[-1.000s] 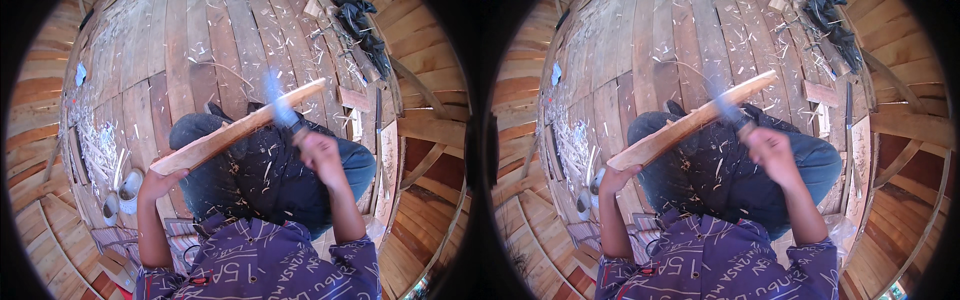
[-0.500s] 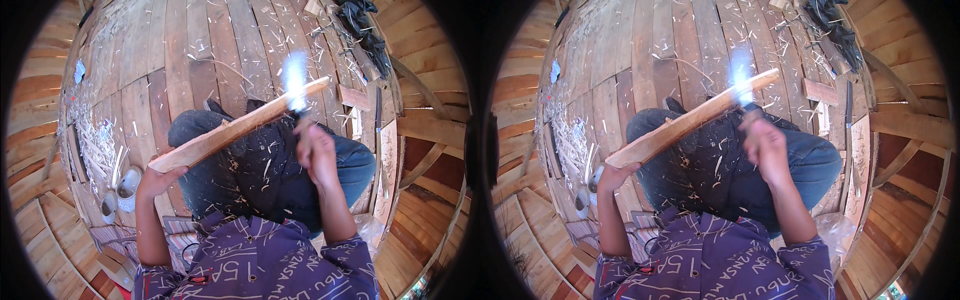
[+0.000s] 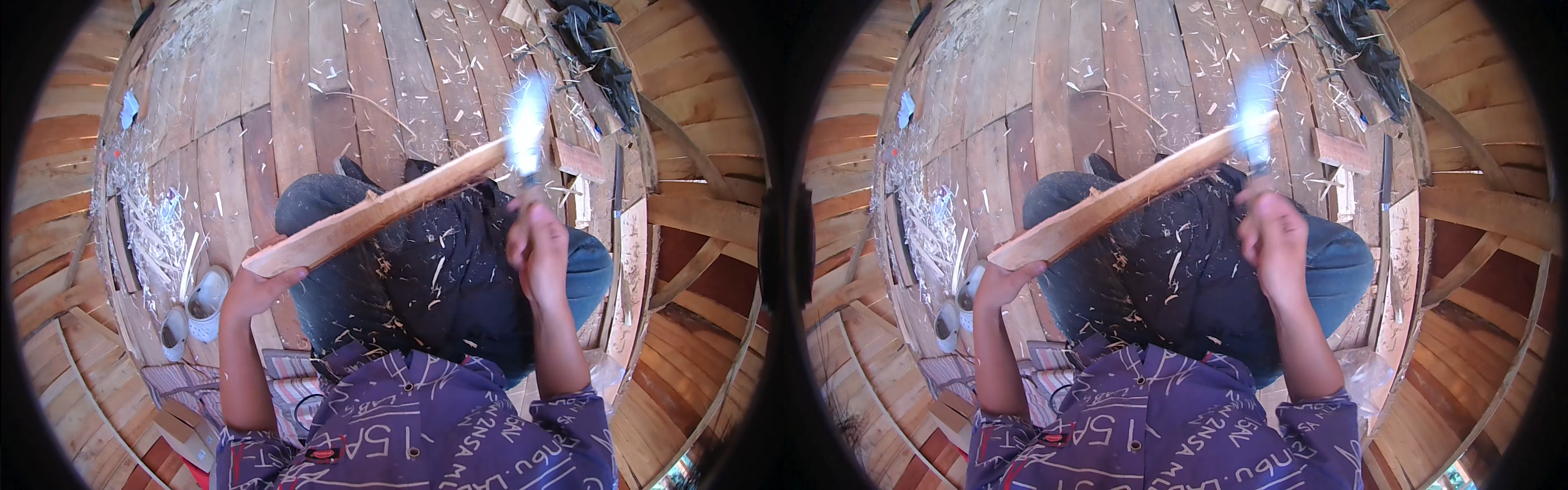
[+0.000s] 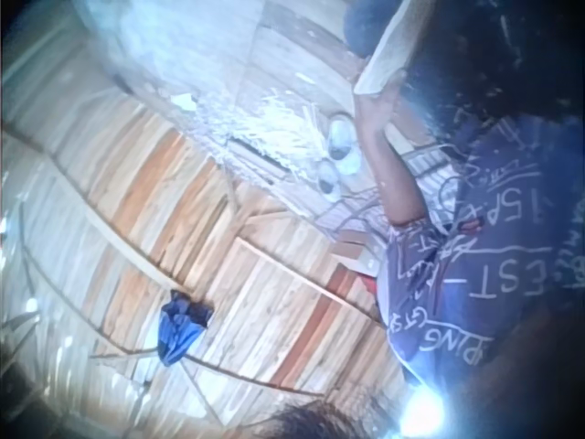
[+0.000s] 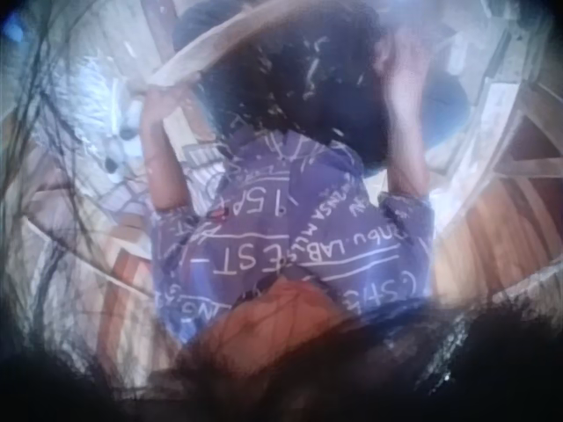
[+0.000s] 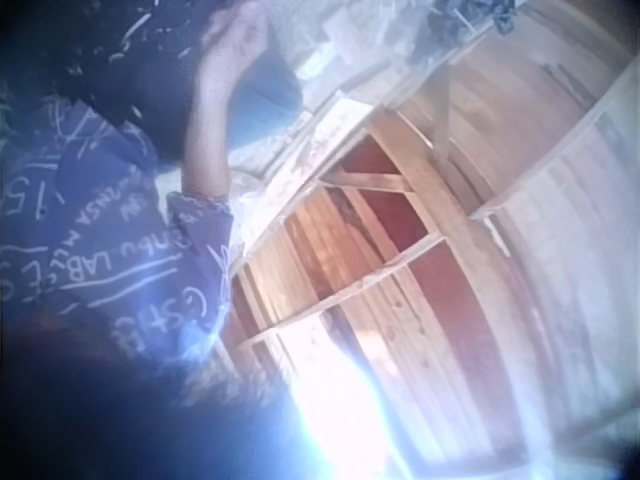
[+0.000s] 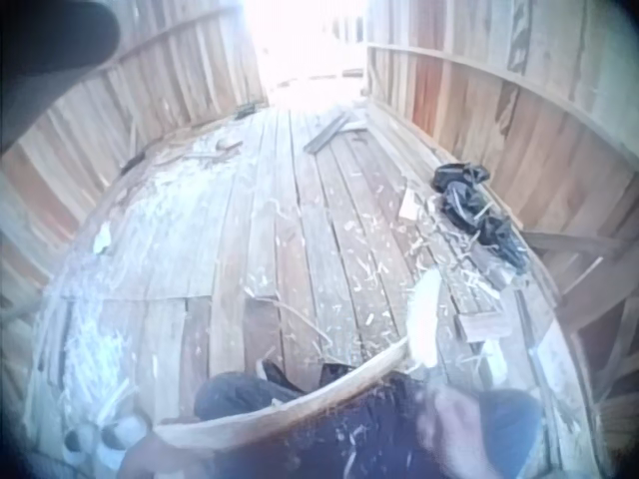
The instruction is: The person carves a piece of wood using a knife, removing thin shavings from the edges and surfaces as they hold the wood in their lap.
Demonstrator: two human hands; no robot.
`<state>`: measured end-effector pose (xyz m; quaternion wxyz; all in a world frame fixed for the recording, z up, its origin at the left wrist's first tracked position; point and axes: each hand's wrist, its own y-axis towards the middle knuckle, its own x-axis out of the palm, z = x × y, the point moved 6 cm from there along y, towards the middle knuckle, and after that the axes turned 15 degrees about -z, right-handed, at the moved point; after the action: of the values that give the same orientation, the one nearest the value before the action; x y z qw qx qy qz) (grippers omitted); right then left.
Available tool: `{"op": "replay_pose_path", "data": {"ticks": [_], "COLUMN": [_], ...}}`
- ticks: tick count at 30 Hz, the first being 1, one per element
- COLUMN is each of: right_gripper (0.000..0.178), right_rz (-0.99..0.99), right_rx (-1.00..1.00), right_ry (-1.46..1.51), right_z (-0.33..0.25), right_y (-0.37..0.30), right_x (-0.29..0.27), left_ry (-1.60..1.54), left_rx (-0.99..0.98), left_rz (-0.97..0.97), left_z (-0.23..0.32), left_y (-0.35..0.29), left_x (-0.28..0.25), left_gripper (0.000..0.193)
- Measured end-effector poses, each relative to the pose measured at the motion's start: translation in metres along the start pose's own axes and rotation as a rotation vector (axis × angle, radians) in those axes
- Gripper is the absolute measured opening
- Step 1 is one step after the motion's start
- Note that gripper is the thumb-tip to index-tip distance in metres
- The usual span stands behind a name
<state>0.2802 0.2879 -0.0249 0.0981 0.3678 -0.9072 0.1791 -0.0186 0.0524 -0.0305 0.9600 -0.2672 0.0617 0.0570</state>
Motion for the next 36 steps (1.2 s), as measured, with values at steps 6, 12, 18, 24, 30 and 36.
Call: {"op": "replay_pose_path", "data": {"ticks": [6,12,18,24,30,36], "right_gripper": [0.025,0.030,0.033,0.031,0.031,0.029], "right_rz": [-0.204,-0.255,-0.211,-0.014,0.051,-0.098], "right_rx": [0.205,0.340,0.369,0.148,0.082,0.177], "right_ry": [-0.203,-0.119,-0.275,0.011,-0.033,0.020], "right_z": [0.007,0.020,0.019,0.008,0.000,0.003], "right_y": [-0.006,-0.011,0.000,0.006,0.012,0.009], "right_x": [0.004,0.009,-0.010,-0.023,-0.033,-0.021], "left_ry": [-0.024,-0.045,-0.085,-0.008,-0.022,-0.028], "left_rx": [-0.064,-0.033,-0.097,-0.050,-0.032,-0.041], "left_rz": [0.023,0.014,-0.022,-0.001,0.009,-0.018], "left_z": [0.000,0.001,0.002,-0.005,-0.004,0.003], "left_y": [-0.002,0.000,0.003,0.001,0.000,0.000], "left_x": [-0.002,-0.002,-0.003,-0.006,-0.003,-0.001], "left_gripper": [0.045,0.046,0.047,0.048,0.045,0.045]}}
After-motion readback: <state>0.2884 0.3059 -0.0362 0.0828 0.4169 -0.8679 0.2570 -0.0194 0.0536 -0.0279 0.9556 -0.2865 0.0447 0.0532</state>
